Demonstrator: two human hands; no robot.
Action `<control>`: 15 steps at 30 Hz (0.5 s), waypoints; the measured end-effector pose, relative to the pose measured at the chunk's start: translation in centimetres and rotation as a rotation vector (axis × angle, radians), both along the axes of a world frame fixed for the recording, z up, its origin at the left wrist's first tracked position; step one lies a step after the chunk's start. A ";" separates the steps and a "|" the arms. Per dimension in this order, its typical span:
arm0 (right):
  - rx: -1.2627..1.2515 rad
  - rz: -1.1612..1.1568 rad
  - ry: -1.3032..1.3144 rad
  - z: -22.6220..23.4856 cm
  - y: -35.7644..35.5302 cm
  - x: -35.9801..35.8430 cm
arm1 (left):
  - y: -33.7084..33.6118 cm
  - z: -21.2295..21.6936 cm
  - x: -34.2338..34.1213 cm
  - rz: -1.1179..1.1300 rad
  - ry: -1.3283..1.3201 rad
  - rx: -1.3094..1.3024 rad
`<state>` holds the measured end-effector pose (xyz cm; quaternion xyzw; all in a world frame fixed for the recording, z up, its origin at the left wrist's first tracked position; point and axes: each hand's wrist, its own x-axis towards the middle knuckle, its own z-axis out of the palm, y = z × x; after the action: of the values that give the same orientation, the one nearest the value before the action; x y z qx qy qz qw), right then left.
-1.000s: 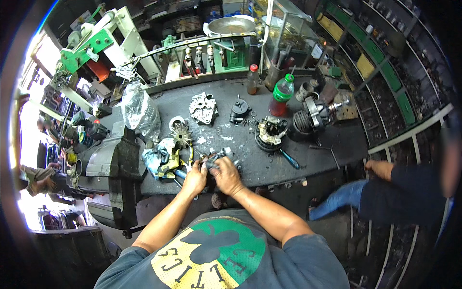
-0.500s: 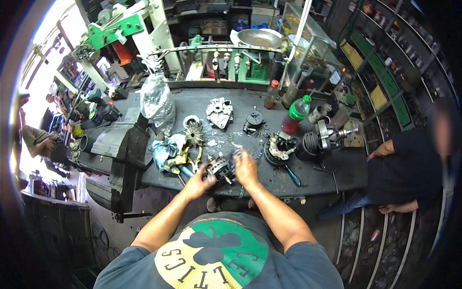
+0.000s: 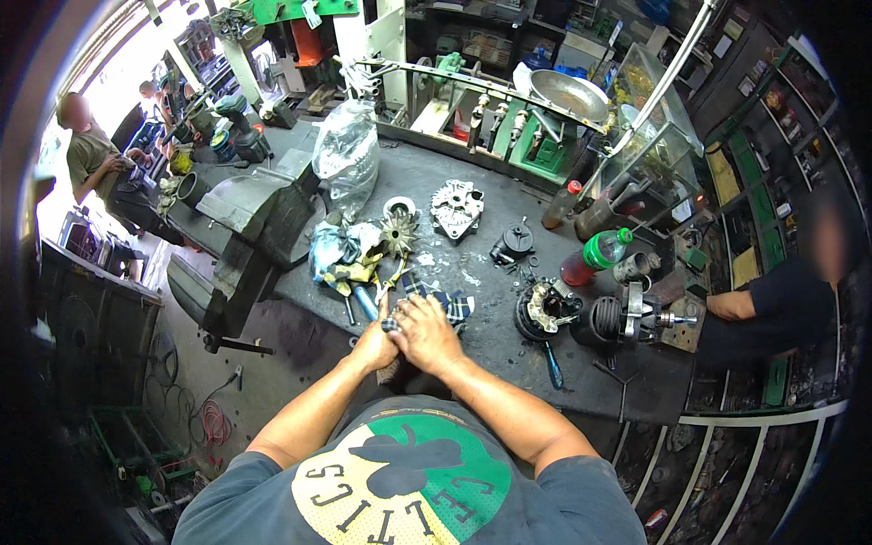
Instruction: The person cleans and assembles small mechanical components on a workbench. They wipe parts with a cloth, insert pins and fasteners, and fit pieces together by hand. The person handles multiple small metal parts and uses a rag to clean surfaces during the process.
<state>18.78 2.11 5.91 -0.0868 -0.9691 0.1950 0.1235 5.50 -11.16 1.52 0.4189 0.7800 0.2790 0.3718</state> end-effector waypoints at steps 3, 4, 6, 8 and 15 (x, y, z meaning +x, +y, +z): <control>-0.062 -0.089 0.110 -1.9 4.7 1.6 | -0.5 0.4 0.8 0.143 0.024 0.049; -0.124 -0.185 0.109 -3.5 6.7 3.3 | -0.2 0.2 0.9 0.170 0.001 0.088; -0.235 -0.332 0.069 -4.5 10.4 6.7 | -1.0 0.8 0.5 0.081 0.138 0.076; -0.350 -0.443 0.120 -4.1 11.0 8.3 | -2.6 0.6 -1.0 -0.076 0.297 0.067; -0.486 -0.655 0.172 -1.8 6.5 9.1 | -3.2 -1.4 -0.5 -0.115 0.616 0.045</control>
<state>27.90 8.65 4.07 -0.4002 -0.8024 0.3748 0.2356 5.04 -14.33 0.11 0.5353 0.8246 0.1346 0.1240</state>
